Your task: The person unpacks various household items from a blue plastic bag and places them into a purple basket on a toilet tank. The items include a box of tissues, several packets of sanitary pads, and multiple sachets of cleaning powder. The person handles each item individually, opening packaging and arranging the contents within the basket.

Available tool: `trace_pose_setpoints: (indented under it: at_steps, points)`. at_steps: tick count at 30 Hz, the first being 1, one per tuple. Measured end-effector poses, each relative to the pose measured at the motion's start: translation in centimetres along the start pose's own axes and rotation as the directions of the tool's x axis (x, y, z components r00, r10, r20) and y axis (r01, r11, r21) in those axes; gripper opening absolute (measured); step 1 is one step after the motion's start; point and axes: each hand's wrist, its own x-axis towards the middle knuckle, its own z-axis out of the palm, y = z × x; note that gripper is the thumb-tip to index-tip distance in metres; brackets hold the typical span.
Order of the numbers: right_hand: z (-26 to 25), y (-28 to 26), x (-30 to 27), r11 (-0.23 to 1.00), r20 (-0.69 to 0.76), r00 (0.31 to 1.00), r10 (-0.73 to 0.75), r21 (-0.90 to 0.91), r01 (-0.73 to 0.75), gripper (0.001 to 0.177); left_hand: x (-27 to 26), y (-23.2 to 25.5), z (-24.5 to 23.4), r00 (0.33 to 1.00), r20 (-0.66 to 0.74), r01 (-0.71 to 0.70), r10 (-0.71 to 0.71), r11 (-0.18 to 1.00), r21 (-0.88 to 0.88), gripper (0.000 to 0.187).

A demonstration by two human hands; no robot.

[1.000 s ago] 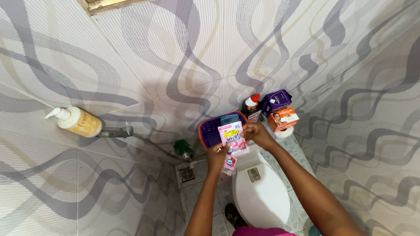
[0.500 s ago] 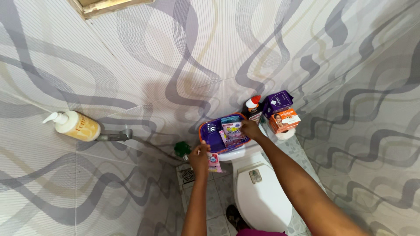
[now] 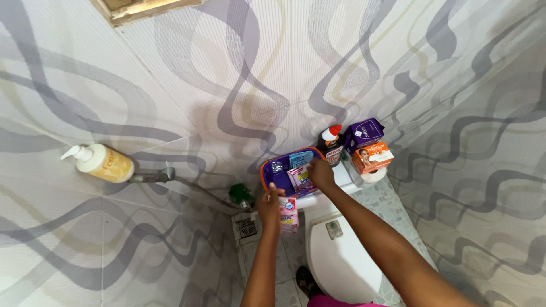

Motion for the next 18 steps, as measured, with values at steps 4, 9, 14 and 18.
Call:
trace_pose_setpoints:
  at_steps: [4,9,14,18]
  points:
    - [-4.3,-3.5,-7.1,0.725,0.470,0.861,-0.192,0.660,-0.198,0.055,0.5,-1.8,1.1,0.999,0.026,-0.021,0.022,1.000,-0.020,0.062]
    - [-7.5,-6.5,-14.3,0.681,0.434,0.843,-0.317,0.723,-0.116,0.047,-1.3,1.1,4.1,0.987,0.093,0.154,-0.131,0.936,-0.316,0.061]
    - [-9.5,-3.9,-15.6,0.747,0.330,0.933,-0.141,0.654,-0.118,0.022,-5.4,5.4,5.7,0.948,0.318,0.095,0.035,0.918,-0.385,0.045]
    - [-13.4,-3.4,-16.0,0.637,0.237,0.971,0.032,0.744,-0.202,0.019,-7.3,4.2,5.3,0.780,0.603,-0.120,0.169,0.985,-0.121,0.039]
